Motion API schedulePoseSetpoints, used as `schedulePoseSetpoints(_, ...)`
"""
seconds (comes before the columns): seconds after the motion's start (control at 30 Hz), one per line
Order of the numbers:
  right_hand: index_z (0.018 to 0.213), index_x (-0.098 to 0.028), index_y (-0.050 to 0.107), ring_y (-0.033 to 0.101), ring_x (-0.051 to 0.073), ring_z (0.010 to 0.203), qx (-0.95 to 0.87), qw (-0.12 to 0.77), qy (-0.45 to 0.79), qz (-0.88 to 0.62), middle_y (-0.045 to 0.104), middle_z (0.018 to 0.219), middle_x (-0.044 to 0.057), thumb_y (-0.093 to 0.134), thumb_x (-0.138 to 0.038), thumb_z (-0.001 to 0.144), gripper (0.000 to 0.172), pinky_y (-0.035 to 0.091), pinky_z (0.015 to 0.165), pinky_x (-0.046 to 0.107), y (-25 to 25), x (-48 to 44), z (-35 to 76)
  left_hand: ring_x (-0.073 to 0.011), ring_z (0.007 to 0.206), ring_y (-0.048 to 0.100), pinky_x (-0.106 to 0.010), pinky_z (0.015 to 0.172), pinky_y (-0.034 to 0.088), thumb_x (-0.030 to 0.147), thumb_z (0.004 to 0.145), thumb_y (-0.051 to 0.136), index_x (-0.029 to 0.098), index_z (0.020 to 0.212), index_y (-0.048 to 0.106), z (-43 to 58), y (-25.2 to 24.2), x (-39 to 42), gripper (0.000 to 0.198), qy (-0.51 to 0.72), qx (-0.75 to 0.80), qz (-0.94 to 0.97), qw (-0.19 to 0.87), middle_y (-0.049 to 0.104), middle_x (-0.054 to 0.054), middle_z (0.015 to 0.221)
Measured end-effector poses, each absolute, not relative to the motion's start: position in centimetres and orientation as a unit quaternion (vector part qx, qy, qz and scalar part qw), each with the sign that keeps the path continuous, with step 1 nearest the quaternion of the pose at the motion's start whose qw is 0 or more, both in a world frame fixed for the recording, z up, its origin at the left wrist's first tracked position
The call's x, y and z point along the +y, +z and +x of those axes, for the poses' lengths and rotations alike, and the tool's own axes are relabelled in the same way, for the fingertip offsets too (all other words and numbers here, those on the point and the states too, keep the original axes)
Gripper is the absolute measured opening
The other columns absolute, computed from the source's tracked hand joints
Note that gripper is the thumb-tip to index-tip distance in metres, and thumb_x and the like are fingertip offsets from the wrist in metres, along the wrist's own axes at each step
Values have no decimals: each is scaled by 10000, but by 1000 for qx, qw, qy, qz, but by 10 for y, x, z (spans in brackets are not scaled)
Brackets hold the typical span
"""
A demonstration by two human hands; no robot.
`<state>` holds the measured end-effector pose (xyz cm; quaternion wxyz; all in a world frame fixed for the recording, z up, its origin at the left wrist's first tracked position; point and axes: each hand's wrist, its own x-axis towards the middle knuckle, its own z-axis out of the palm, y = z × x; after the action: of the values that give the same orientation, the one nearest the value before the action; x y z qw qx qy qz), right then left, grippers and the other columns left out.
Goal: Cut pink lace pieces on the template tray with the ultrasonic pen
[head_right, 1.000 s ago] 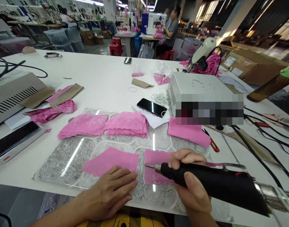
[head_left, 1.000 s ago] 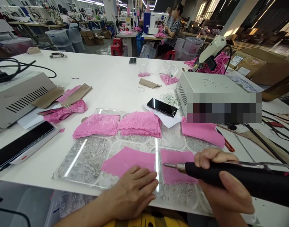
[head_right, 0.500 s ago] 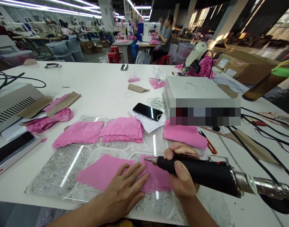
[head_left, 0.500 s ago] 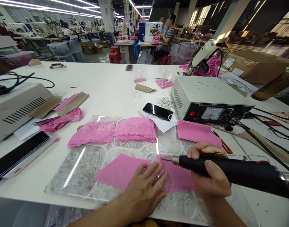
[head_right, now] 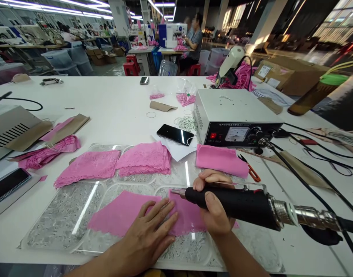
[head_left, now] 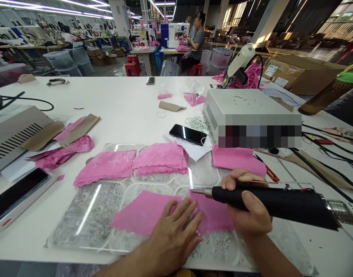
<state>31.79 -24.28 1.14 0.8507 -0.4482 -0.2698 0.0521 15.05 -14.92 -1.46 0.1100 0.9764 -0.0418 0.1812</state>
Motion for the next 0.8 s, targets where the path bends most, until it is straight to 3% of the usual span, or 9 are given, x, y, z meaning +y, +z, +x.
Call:
schedulePoseSetpoints(0.4,869,-217,637,526,124,633,-277,843,51,-459,571,883,22,606,-263,750,131,498,614,354,10,-239,318,-303,1279,535,-473,992,449,336,1015,459,132,1304,557,149,-18,-148,368,174,-41,978,109,603,-148,1345)
schedulePoseSetpoints(0.63,818,-222,603,531,131,654,-291,829,53,-475,570,841,11,601,-222,777,41,500,639,356,11,-238,316,-287,1307,509,-466,1024,432,311,1006,480,129,1315,550,149,-18,-148,365,171,-48,978,108,611,-154,1330)
schedulePoseSetpoints(0.8,815,-211,622,522,122,618,-266,846,56,-458,570,830,15,598,-234,734,88,485,601,340,16,-240,320,-286,1292,519,-455,1037,413,322,1007,484,111,1304,554,144,-14,-151,370,188,-54,977,81,620,-160,1313)
